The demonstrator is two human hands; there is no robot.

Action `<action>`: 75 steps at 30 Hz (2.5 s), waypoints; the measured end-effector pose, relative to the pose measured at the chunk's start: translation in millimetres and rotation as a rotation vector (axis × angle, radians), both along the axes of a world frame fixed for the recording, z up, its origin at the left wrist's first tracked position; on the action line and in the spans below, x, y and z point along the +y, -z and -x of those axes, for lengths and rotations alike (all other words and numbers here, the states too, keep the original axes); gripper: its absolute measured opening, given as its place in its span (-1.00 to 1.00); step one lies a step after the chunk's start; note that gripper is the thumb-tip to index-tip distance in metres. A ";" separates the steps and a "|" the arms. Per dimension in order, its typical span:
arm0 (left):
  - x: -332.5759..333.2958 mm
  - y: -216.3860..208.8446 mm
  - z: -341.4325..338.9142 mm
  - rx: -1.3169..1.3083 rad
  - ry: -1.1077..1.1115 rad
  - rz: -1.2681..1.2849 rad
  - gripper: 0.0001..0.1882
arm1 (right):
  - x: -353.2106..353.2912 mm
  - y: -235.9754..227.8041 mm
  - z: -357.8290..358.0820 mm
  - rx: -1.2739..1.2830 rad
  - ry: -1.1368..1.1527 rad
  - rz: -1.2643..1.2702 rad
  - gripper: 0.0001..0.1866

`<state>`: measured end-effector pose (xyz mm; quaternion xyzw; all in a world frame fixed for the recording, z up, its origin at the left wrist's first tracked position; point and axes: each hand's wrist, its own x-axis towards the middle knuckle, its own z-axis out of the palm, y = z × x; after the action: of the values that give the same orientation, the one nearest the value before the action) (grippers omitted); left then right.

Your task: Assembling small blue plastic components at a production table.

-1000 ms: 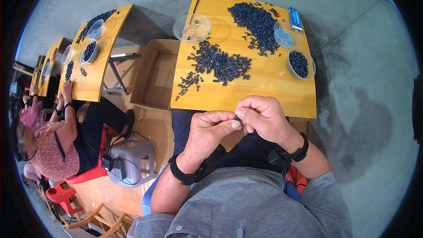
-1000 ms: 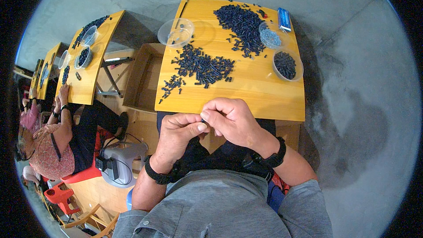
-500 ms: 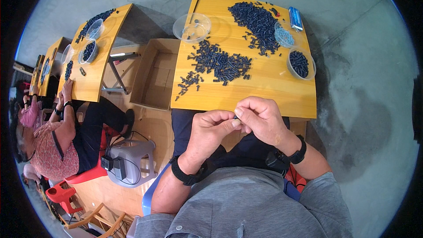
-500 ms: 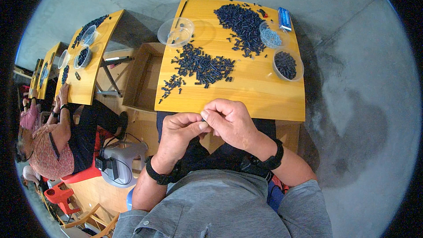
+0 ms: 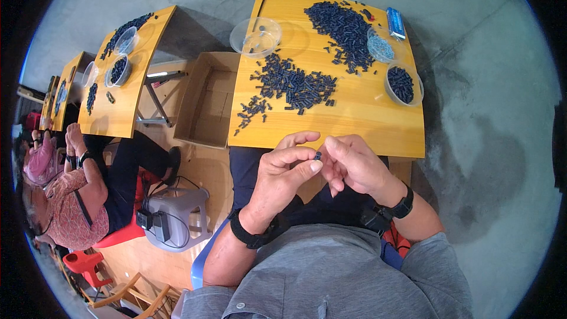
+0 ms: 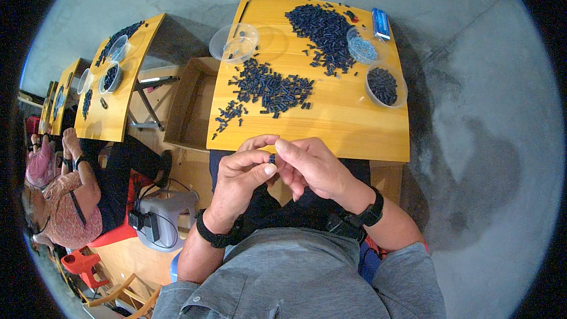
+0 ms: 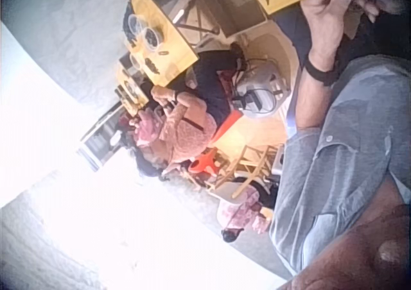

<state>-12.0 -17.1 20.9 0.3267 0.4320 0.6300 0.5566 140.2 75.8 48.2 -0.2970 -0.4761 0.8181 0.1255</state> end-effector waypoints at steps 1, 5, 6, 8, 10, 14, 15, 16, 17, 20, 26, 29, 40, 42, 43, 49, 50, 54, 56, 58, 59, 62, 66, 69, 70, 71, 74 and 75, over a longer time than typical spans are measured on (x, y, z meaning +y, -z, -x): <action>0.1 -0.9 -0.2 0.000 0.001 0.000 -0.86 | -0.7 0.3 0.1 0.000 0.001 0.000 -0.43; 0.9 -3.4 0.6 0.074 0.066 -0.048 -0.87 | -2.8 6.3 0.1 0.009 -0.107 0.110 -0.35; 0.9 -3.6 1.2 0.098 0.092 -0.061 -0.87 | -2.6 7.6 -0.5 0.024 -0.130 0.147 -0.35; 0.9 -4.5 2.4 0.093 0.104 -0.065 -0.87 | -2.7 8.1 -0.5 0.040 -0.154 0.183 -0.36; 0.4 -4.8 4.0 0.088 0.116 -0.069 -0.88 | -3.3 7.4 -0.2 0.079 -0.223 0.229 -0.36; 0.3 -4.4 5.9 0.108 0.163 -0.077 -0.88 | -7.4 7.4 2.6 0.113 -0.233 0.340 -0.37; 0.3 -4.9 6.1 0.109 0.176 -0.087 -0.87 | -8.0 7.9 2.4 0.117 -0.246 0.368 -0.38; 0.2 -6.1 6.2 0.108 0.175 -0.087 -0.87 | -8.5 8.5 2.2 0.121 -0.259 0.397 -0.39; 0.0 -8.0 6.2 0.079 0.194 -0.089 -0.86 | -9.3 9.0 2.4 0.120 -0.260 0.396 -0.39; -0.3 -9.3 4.4 0.029 0.215 -0.088 -0.86 | -13.1 12.2 3.3 0.138 -0.278 0.561 -0.43; -2.5 -7.0 7.0 -0.036 0.242 -0.033 -0.87 | -27.1 17.4 9.2 0.129 -0.146 0.717 -0.50; -2.9 -9.2 8.5 -0.075 0.270 0.019 -0.90 | -37.6 23.0 11.5 0.208 -0.085 0.718 -0.51; -9.9 1.2 14.0 -0.098 0.325 0.241 -0.91 | -51.4 47.4 8.9 0.237 -0.109 0.821 -0.49; -9.7 6.4 11.6 -0.020 0.311 0.231 -0.90 | -47.9 47.2 5.0 0.195 -0.093 0.766 -0.47; -9.3 10.7 10.1 0.052 0.298 0.222 -0.90 | -45.7 47.6 2.6 0.150 -0.073 0.713 -0.45; -3.1 23.9 -7.1 -0.077 0.352 0.214 -0.59 | -19.1 48.8 -20.2 -0.062 0.145 0.214 -0.52; -3.0 32.6 -9.3 -0.015 0.247 0.209 -0.57 | -5.5 51.8 -28.4 -0.091 0.168 -0.048 -0.54; -1.6 72.6 1.4 0.107 0.084 0.310 -0.61 | 65.5 37.4 -55.0 -0.450 0.506 -0.681 -0.66; 3.8 75.8 4.4 0.146 0.066 0.370 -0.68 | 112.7 54.8 -85.2 -0.598 0.575 -1.218 -0.66; 12.8 75.1 8.6 0.170 0.059 0.398 -0.69 | 134.2 41.0 -98.2 -0.774 0.564 -1.208 -0.65; 17.1 75.2 10.6 0.197 0.054 0.431 -0.69 | 142.8 35.8 -102.9 -0.950 0.551 -1.187 -0.64; 29.6 93.1 16.1 0.311 -0.013 0.439 -0.68 | 166.2 42.3 -116.4 -1.178 0.421 -1.251 -0.65; 39.2 111.6 20.7 0.350 -0.092 0.403 -0.62 | 171.5 58.1 -115.4 -1.153 0.498 -1.431 -0.70; 48.1 114.1 22.5 0.397 -0.244 0.354 -0.47 | 158.7 70.8 -95.2 -0.963 0.522 -1.338 -0.76; 53.5 113.0 24.6 0.453 -0.236 0.367 -0.45 | 154.0 84.5 -88.1 -0.835 0.477 -1.382 -0.78; 58.7 112.2 26.1 0.508 -0.227 0.378 -0.42 | 148.1 96.3 -83.0 -0.707 0.432 -1.422 -0.81; 72.1 129.2 36.3 0.754 -0.224 0.287 -0.46 | 105.8 105.8 -43.3 -0.635 0.339 -1.346 -0.86; 76.8 133.4 38.9 0.755 -0.223 0.285 -0.46 | 93.9 109.7 -34.8 -0.603 0.319 -1.323 -0.86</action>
<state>-50.9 59.7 -112.6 0.4056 0.7212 0.4564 0.3273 175.0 169.7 -61.4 -0.4367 -0.8340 0.2155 0.2594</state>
